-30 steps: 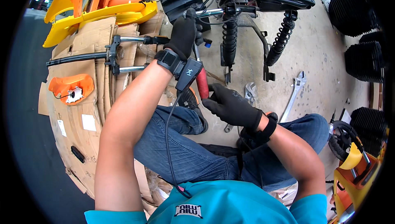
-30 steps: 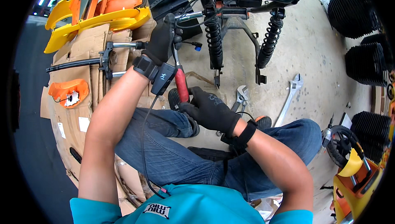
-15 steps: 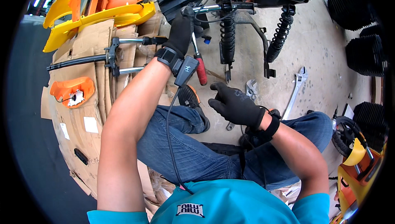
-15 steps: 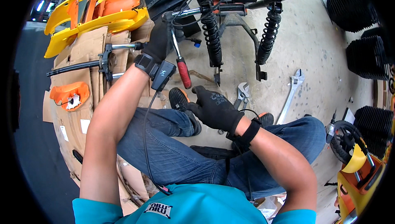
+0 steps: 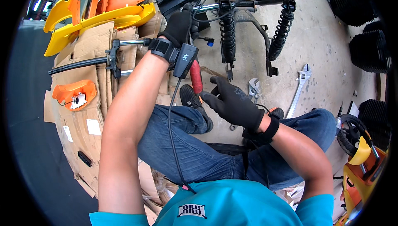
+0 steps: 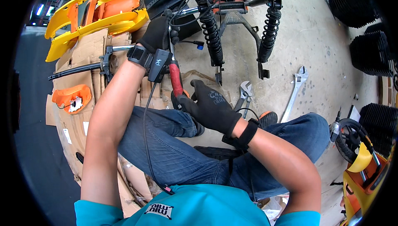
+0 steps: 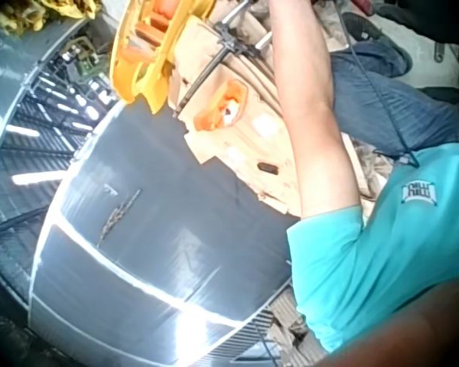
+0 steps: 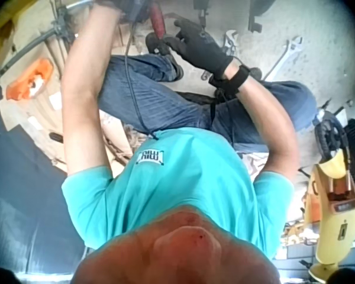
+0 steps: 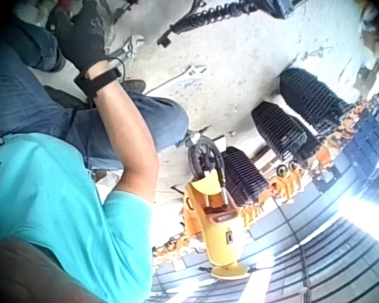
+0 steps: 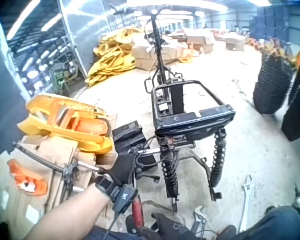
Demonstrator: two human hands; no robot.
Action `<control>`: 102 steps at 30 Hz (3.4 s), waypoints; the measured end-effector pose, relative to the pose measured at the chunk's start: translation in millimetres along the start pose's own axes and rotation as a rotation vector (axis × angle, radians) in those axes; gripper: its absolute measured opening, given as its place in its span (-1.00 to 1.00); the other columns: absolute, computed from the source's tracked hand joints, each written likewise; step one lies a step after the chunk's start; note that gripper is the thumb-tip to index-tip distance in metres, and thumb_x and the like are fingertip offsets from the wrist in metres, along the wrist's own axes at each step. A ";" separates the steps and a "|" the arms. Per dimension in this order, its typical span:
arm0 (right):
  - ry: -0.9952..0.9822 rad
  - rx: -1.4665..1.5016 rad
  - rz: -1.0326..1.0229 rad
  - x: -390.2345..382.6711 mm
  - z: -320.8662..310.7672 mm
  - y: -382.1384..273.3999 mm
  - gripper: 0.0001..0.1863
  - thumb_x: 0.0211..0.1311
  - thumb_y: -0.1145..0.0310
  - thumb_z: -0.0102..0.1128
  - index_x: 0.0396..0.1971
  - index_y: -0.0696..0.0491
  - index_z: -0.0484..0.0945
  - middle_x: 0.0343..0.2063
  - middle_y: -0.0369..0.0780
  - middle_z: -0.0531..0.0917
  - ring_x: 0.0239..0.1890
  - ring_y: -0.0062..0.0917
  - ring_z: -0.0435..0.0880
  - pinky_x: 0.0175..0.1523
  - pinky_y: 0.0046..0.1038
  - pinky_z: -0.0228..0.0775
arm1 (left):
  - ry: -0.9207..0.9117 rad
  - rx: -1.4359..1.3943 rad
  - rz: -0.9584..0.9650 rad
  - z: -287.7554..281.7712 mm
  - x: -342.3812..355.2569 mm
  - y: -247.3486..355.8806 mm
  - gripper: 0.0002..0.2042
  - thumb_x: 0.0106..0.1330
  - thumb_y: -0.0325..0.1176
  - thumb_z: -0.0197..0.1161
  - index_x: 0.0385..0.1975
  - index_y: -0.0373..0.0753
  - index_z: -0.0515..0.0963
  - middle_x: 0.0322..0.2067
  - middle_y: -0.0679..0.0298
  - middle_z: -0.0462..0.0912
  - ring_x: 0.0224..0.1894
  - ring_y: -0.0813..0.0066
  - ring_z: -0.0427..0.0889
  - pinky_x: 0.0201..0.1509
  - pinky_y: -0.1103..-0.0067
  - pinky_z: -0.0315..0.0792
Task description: The person uses a socket wrench and an impact driver to assemble or repair a motorcycle frame, attaching an orange plastic body panel and handling small hardware components.
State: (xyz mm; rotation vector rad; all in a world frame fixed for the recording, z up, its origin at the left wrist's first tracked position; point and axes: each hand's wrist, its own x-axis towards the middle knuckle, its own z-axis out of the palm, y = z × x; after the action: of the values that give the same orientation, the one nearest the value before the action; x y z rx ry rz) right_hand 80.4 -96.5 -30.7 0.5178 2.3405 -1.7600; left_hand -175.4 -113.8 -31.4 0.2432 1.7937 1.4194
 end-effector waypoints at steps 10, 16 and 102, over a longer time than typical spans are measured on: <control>-0.186 0.630 0.034 12.0 3.6 -21.6 -0.56 0.31 0.15 0.09 -0.06 0.22 0.35 -0.34 -0.24 0.57 -0.39 -0.69 0.58 -0.34 -0.63 0.48 | -0.176 0.667 0.359 -12.0 0.6 14.3 -0.68 0.42 -0.12 -0.09 -0.40 -0.26 0.41 -0.67 0.28 0.46 -0.71 0.58 0.41 -0.63 0.59 0.41; -0.185 0.677 -0.015 9.6 1.0 -49.0 -0.63 0.26 0.22 0.14 -0.15 0.21 0.38 -0.38 -0.25 0.57 -0.44 -0.71 0.57 -0.36 -0.64 0.48 | -0.313 0.450 0.253 -33.0 27.0 8.1 -0.73 0.42 -0.18 -0.07 -0.21 -0.29 0.34 -0.50 0.10 0.50 -0.66 0.59 0.42 -0.59 0.63 0.41; 0.095 -0.017 -0.015 53.6 23.7 48.5 -0.59 0.15 0.17 0.22 -0.20 0.20 0.40 -0.39 0.01 0.57 -0.30 -0.16 0.57 -0.20 -0.26 0.35 | -0.245 -0.207 0.034 -13.1 6.7 -17.9 -0.56 0.33 0.06 0.03 -0.04 -0.19 0.37 -0.25 0.09 0.55 -0.21 0.19 0.59 -0.08 0.25 0.49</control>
State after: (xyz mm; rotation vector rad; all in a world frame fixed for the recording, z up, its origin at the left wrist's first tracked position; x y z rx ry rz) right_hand 47.1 -98.0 -99.1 0.5946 2.4270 -1.7570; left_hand -183.1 -125.4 -49.9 0.3252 1.4407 1.5171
